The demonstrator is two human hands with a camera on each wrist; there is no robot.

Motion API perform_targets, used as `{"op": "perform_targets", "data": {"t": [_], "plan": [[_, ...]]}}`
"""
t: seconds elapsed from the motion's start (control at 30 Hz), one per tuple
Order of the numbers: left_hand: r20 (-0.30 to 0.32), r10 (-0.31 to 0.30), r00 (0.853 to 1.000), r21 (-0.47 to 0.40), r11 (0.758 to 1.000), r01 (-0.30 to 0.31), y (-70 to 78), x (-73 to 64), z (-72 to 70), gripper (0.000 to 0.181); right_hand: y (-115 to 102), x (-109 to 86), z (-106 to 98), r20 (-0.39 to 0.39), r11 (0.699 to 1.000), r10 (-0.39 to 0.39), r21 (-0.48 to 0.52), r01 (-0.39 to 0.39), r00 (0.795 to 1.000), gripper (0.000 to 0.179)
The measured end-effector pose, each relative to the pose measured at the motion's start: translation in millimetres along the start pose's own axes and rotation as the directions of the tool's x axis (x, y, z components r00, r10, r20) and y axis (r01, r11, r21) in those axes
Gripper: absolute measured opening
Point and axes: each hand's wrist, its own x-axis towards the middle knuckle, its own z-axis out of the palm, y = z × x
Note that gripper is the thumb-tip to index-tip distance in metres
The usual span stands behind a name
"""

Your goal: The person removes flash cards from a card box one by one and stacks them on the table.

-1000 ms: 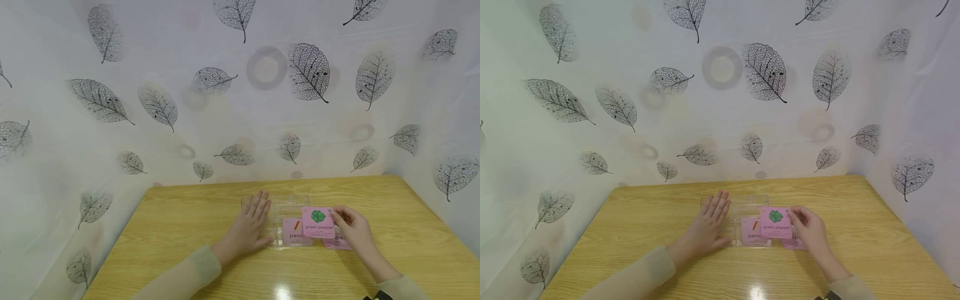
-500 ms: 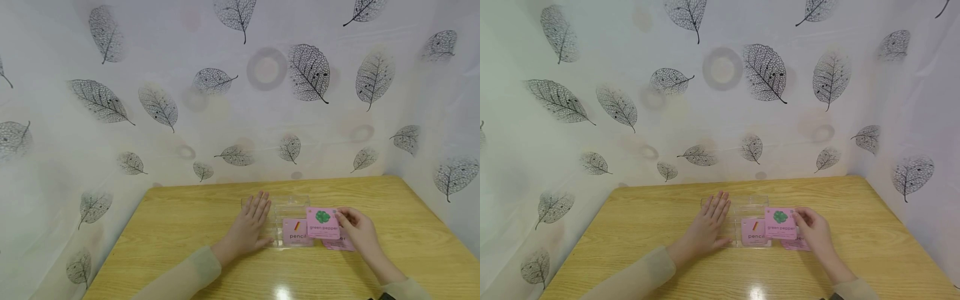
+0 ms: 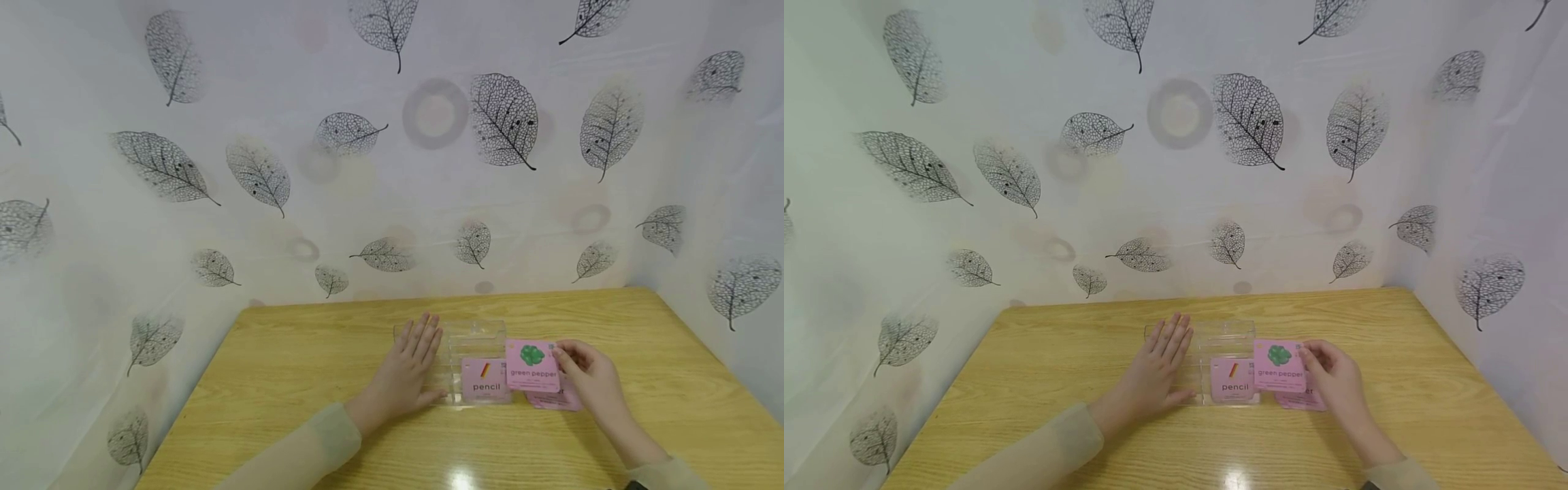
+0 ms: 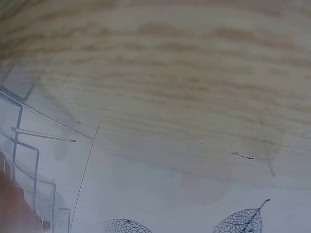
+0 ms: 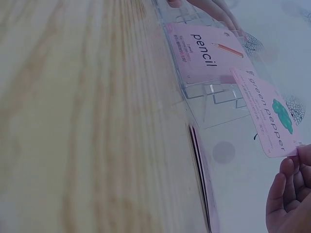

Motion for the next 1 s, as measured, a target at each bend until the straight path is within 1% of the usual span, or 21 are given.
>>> {"op": "perform_targets", "data": {"t": [0.13,0.4,0.8,1.0], "plan": [[-0.006,0.002,1.000,-0.001,1.000,-0.002,0.3,-0.2,0.6,0.105,0,0.0,-2,0.009,1.000,0.011,0.002,-0.011,1.000,0.028],[0.011,0.007,1.000,0.012,1.000,-0.007,0.9,-0.4,-2.4,0.105,1,-0.7,-6,0.032,0.998,0.058,0.014,-0.059,0.998,0.032],[0.010,0.001,1.000,0.008,1.000,-0.001,0.7,0.4,-0.8,0.105,5,-1.3,-10,0.008,0.999,0.051,-0.017,-0.051,0.999,0.033],[0.009,0.000,1.000,0.002,1.000,0.000,-0.1,0.4,-1.6,0.104,6,-2.1,-13,0.023,0.997,0.075,-0.030,-0.074,0.997,0.036]]}}
